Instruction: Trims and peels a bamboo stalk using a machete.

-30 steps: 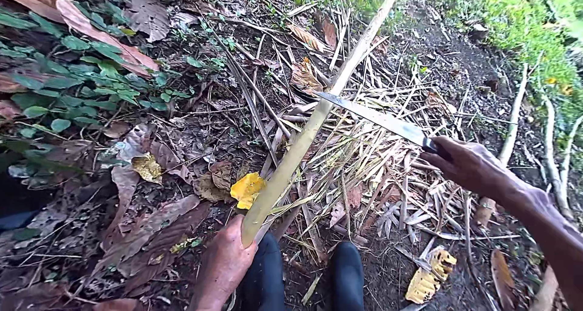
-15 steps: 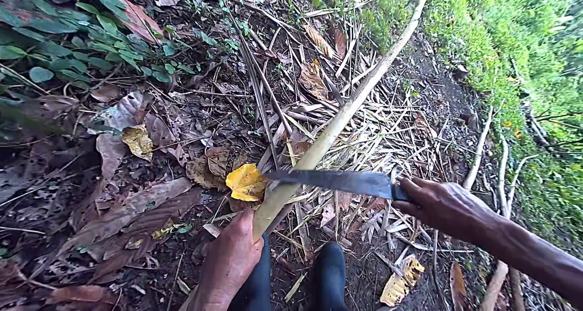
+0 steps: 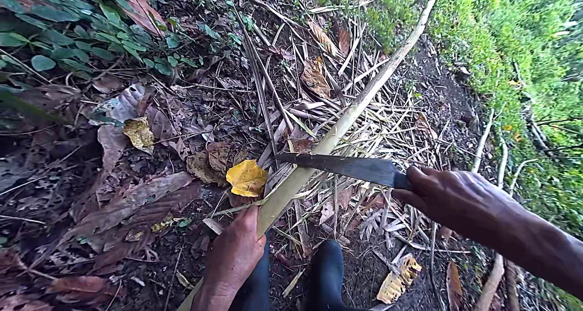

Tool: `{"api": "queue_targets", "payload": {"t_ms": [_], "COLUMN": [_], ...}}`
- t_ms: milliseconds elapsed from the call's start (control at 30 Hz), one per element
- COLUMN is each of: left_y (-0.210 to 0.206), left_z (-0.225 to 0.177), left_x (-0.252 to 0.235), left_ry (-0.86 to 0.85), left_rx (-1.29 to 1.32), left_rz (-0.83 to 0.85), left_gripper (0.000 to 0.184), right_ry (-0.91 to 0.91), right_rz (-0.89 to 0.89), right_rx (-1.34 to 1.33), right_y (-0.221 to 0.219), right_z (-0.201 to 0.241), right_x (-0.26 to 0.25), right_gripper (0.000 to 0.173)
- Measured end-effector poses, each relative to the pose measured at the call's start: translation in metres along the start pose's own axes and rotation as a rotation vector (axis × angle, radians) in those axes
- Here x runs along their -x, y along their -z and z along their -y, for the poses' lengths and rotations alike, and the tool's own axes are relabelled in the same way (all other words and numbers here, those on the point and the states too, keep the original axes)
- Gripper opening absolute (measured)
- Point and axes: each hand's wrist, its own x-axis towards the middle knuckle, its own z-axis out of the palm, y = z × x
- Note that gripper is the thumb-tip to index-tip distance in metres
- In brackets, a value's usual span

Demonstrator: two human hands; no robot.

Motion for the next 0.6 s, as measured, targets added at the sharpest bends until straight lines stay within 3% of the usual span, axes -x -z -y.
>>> {"api": "queue_targets", "payload": {"t_ms": [167, 333, 500, 600], "left_y": [0.002, 0.000, -0.007, -0.006], "left_z": [0.002, 0.000, -0.002, 0.002], "left_x": [-0.002, 0.001, 0.002, 0.001], "left_ry": [0.005, -0.010, -0.050, -0.046], "left_rx": [0.039, 0.003, 0.004, 0.024], "left_rz": [-0.029, -0.007, -0.027, -0.026], "left_gripper": [0.044, 0.042, 0.040, 0.041], "right_ry": [0.100, -0.190, 0.039, -0.049], "right_rz": [-0.071, 0.077, 0.053, 0.007], "right_rx": [0.021, -0.067, -0.025, -0.060], "right_y": [-0.003, 0.008, -0.001, -0.020], "right_z": [0.022, -0.046, -0.001, -0.025], "right_x": [0.010, -0.029, -0.009, -0.018], "right_gripper": [0.066, 0.039, 0.063, 0.054]}}
